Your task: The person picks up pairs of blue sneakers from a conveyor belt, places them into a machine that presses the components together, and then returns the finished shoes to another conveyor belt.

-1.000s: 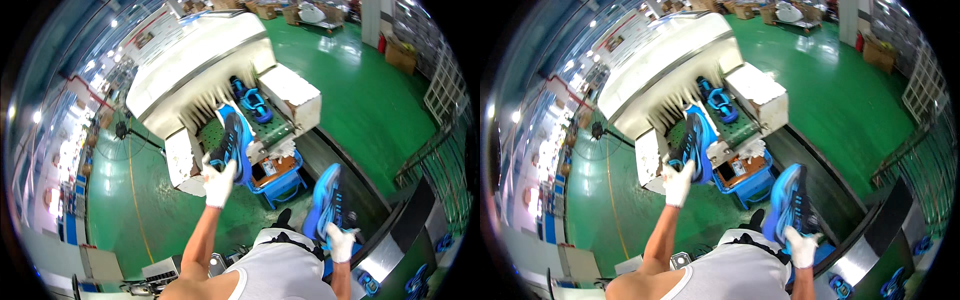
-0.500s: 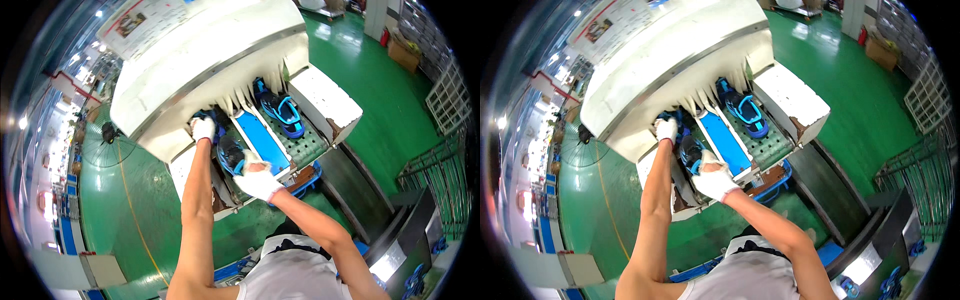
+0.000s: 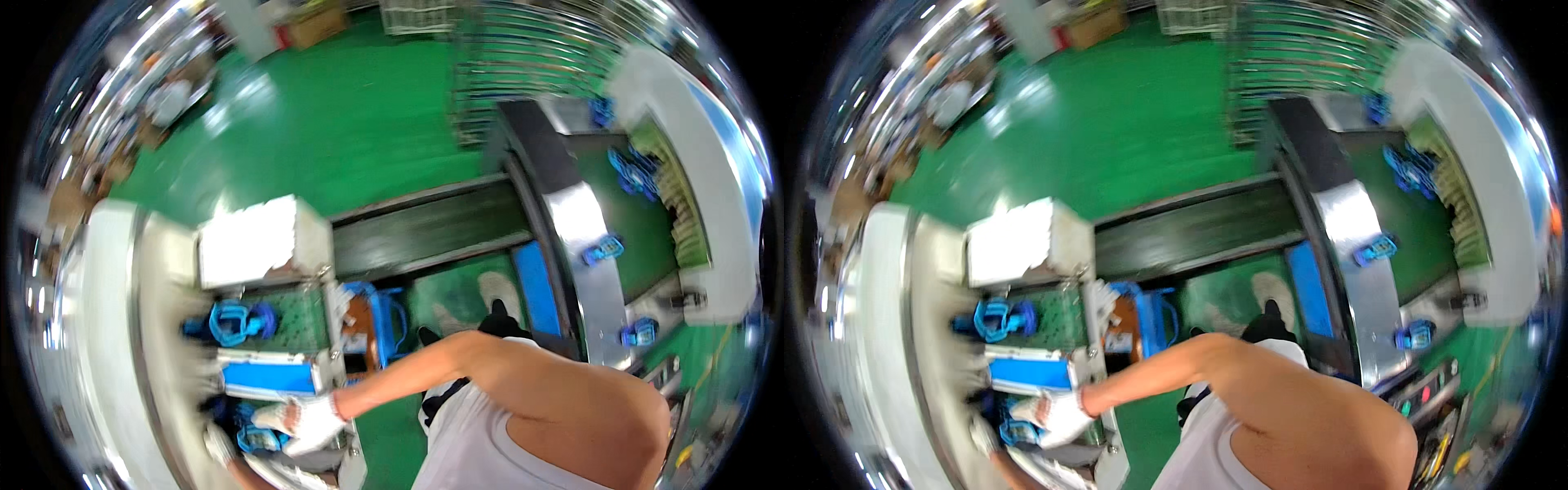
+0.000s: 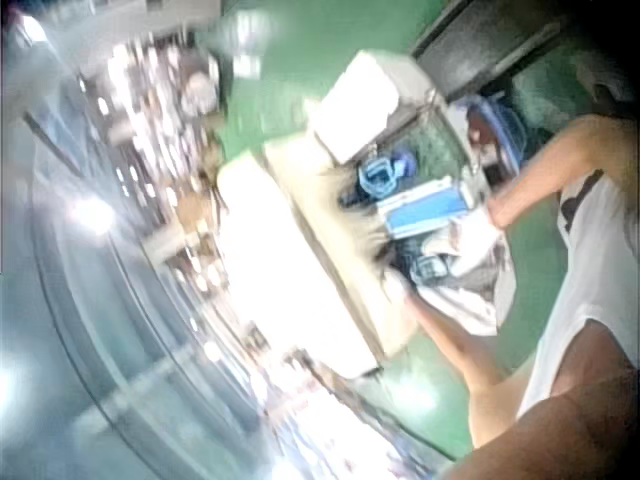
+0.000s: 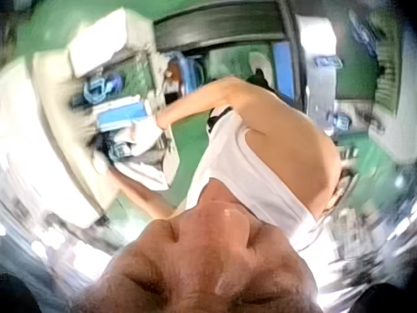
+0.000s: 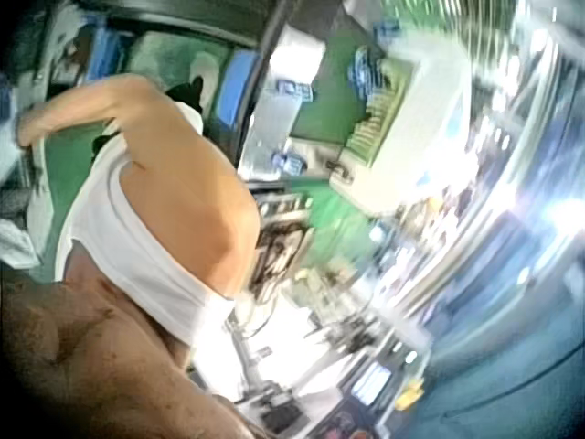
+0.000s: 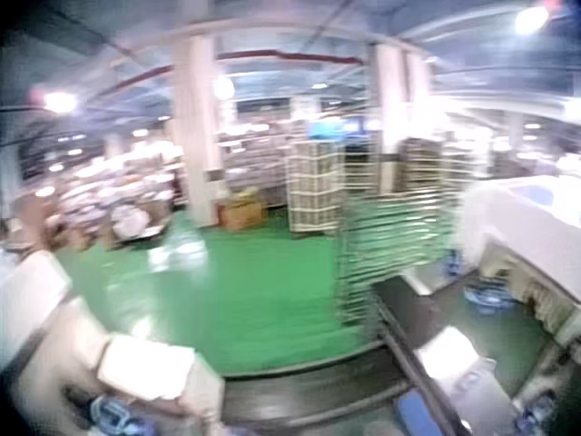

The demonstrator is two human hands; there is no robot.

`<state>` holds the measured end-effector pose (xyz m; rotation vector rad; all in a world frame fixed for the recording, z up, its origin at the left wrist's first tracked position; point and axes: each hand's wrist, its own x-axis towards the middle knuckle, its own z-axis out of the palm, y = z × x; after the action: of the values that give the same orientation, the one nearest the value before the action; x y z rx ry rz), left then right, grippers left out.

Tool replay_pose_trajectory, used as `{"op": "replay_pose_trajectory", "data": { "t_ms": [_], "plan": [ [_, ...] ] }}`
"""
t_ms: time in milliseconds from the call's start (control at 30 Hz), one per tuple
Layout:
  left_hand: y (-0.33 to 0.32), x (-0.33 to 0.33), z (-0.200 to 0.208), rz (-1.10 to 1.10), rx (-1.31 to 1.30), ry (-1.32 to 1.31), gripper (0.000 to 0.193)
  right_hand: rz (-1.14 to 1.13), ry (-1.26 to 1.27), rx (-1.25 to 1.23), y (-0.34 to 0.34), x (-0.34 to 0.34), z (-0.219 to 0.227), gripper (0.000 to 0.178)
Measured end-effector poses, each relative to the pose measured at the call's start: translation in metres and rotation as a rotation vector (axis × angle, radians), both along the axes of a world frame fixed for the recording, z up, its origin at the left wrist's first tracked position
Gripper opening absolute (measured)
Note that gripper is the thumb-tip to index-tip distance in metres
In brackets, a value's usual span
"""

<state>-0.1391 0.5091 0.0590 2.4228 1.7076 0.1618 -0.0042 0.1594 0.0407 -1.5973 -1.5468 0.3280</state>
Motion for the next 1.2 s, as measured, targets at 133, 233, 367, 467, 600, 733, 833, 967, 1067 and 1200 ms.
{"op": "replay_pose_trajectory", "data": {
  "t_ms": [133,233,367,467,600,733,833,967,1067,1200],
  "plan": [
    [-0.117,-0.031,0.07,-0.344,0.222,0.211,0.067,-0.283,0.443,0.167,-0.191,0.047,-0.029,0.061],
    [-0.137,-0.024,0.117,-0.551,0.345,0.153,0.055,-0.711,0.577,-0.016,-0.328,0.064,-0.058,0.053],
    [-0.328,0.099,0.154,-0.758,-0.027,-0.03,0.043,-1.367,0.76,0.188,-0.451,0.051,-0.134,0.058],
    [-0.293,0.188,0.0,-0.975,-0.472,-0.126,0.033,-1.683,0.811,0.161,-0.524,0.023,-0.156,0.061],
    [-0.652,0.218,-0.02,-1.737,-0.372,0.278,0.037,-2.007,0.935,-0.06,-0.605,-0.058,-0.161,0.06],
    [-0.807,0.224,-0.097,-2.345,-0.523,0.298,0.043,-2.28,1.22,0.384,-0.644,-0.159,-0.216,0.054],
    [-0.894,0.245,-0.117,-2.572,-0.461,0.299,0.045,-2.467,1.268,0.676,-0.65,-0.232,-0.227,0.048],
    [-0.99,0.301,-0.14,-2.655,-0.377,0.267,0.054,-2.853,1.357,1.212,-0.63,-0.278,-0.184,0.046],
    [-1.057,0.327,-0.148,-2.699,-0.232,0.308,0.067,-2.834,1.161,1.706,-0.599,-0.303,-0.192,0.038],
    [-1.116,0.333,-0.167,-2.759,-0.258,0.395,0.071,-2.993,1.21,1.918,-0.558,-0.275,-0.182,0.022]
  ]
}}
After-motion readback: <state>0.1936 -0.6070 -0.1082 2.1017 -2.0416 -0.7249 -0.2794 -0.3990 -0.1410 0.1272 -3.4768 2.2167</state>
